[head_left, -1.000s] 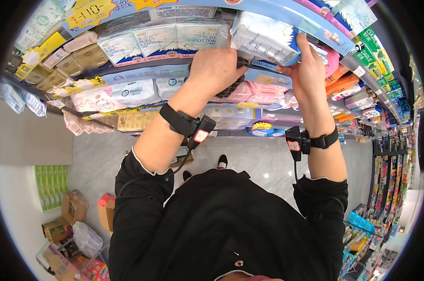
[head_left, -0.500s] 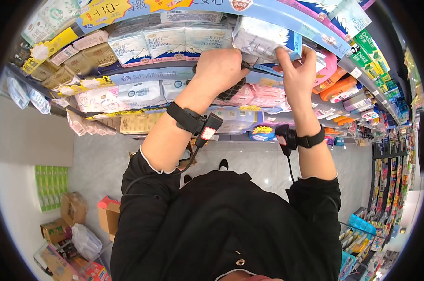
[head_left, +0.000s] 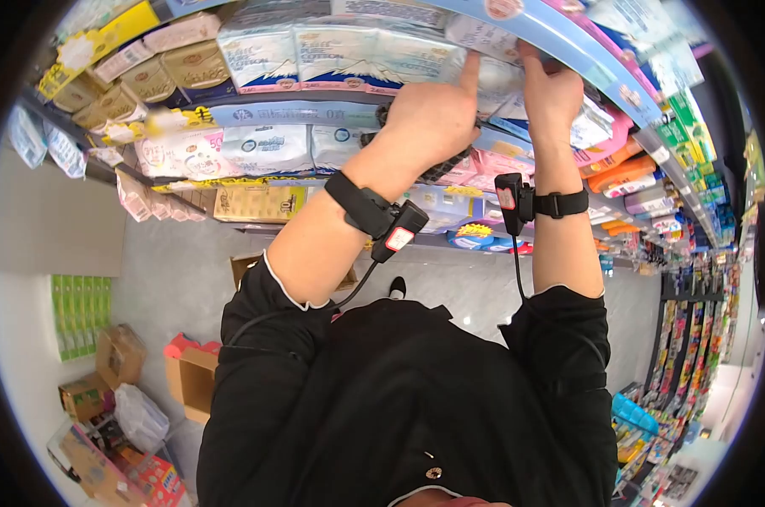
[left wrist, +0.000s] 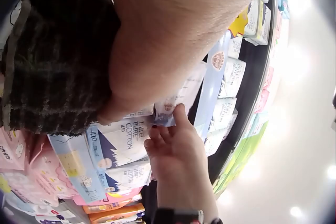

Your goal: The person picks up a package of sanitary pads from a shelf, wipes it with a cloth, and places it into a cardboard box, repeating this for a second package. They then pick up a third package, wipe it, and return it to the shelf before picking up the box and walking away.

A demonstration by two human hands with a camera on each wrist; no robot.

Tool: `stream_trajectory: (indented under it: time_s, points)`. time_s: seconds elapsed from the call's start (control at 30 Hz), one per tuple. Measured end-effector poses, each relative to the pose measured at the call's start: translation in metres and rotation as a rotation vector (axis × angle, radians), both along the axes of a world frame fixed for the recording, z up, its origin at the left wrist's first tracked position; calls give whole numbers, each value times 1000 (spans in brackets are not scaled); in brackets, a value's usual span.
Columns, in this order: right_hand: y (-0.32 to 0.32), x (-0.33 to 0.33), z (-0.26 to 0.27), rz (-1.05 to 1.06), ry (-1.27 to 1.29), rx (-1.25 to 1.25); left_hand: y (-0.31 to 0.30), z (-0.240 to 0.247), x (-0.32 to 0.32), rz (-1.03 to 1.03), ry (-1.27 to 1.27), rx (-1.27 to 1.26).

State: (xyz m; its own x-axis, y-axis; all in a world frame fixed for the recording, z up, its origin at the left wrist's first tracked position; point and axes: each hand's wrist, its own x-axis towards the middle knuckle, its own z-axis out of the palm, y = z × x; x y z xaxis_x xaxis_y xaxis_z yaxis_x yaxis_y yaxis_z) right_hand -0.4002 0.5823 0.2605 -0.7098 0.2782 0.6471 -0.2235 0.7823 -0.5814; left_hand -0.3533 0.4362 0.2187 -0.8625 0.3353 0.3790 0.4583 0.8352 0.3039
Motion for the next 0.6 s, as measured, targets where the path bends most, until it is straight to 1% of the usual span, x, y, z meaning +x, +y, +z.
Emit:
stream_trajectory:
  time_s: [0.03, 0.1, 0.13, 0.17, 0.23, 0.37, 0.43, 0.47, 0.53, 0.57, 0.6]
  points:
    - [3, -12, -5, 21, -4, 12, -2, -1, -2, -17, 15, 8]
    - [15, -42, -21, 102, 281, 97, -2, -3, -3, 13, 16, 19]
    - [9, -25, -11, 118, 217, 191, -2, -3, -3, -2, 15, 26]
    - [2, -9, -13, 134, 212, 199, -1, -4, -3, -18, 15, 34]
    - [-11, 15, -19, 50, 327, 390, -3, -5, -3, 1, 32, 72]
    - [-1, 36, -33, 51, 225, 480, -4, -3, -4, -35, -12, 95]
    - [0, 44, -34, 150, 303, 432, -5, -3, -4, -60, 19, 90]
    - [-2, 49, -34, 141, 302, 432, -5, -2, -5, -69, 20, 88]
    - [-7, 58, -31, 295, 340, 539, -3, -2, -6, -65, -29, 107]
    - [-9, 56, -29, 286, 335, 536, -2, -4, -6, -74, -32, 103]
    - [-11, 48, -27, 369, 320, 567, -1, -6, -8, -66, -1, 95]
